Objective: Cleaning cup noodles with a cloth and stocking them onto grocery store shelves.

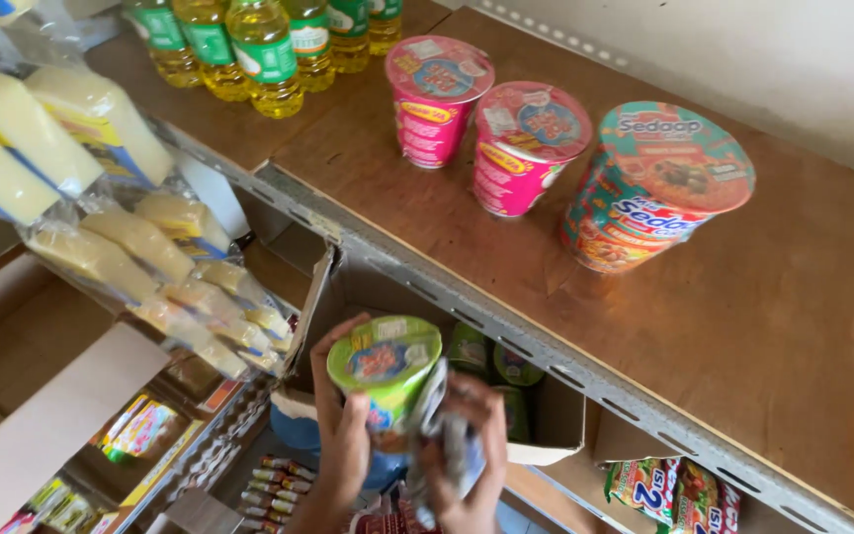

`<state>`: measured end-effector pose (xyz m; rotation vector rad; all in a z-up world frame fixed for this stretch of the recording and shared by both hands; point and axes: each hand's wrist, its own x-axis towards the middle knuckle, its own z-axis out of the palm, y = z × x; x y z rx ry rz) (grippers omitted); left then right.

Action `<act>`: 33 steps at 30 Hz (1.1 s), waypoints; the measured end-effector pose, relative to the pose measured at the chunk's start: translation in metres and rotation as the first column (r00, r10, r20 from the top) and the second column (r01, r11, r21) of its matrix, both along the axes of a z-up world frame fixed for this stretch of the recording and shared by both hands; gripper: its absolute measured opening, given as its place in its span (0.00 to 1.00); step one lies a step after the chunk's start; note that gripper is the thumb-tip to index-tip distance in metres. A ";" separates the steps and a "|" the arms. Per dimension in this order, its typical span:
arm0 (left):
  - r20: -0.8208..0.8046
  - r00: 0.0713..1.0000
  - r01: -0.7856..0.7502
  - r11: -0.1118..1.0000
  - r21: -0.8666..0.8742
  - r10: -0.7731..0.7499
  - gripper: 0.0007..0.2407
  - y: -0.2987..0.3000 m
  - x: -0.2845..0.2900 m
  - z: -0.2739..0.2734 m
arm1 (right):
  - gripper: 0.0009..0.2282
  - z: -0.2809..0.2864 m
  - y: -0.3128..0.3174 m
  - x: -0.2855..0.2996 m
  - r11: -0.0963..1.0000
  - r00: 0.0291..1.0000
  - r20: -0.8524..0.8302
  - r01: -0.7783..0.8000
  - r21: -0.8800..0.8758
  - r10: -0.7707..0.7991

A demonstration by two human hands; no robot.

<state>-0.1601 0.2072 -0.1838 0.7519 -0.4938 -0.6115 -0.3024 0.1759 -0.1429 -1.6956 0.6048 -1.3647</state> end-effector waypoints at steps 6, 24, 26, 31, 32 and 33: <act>0.127 0.945 0.311 0.947 -0.081 -0.300 0.51 -0.010 -0.016 0.021 | 0.20 -0.014 -0.003 -0.023 0.991 0.990 0.073 0.112 0.074 -0.117; 0.228 0.940 0.229 0.964 0.136 -0.255 0.49 0.019 -0.032 0.007 | 0.20 -0.027 0.010 -0.010 0.931 0.939 0.131 0.336 -0.140 -0.319; 0.330 0.918 0.152 0.963 0.225 -0.221 0.49 0.022 -0.027 -0.003 | 0.21 -0.028 0.007 -0.012 0.888 0.932 0.127 0.362 -0.283 -0.339; -0.002 0.911 0.411 0.911 -0.040 -0.412 0.47 0.025 -0.018 -0.009 | 0.20 -0.016 -0.017 -0.032 0.899 0.960 0.244 -0.226 0.376 0.139; -0.003 0.912 0.411 0.911 -0.038 -0.411 0.47 0.025 -0.013 -0.029 | 0.20 -0.015 -0.016 -0.031 0.898 0.960 0.244 -0.226 0.377 0.140; 0.112 0.920 0.374 0.927 0.028 -0.375 0.45 0.025 -0.009 -0.049 | 0.20 -0.014 -0.014 -0.030 0.893 0.954 0.273 -0.228 0.387 0.126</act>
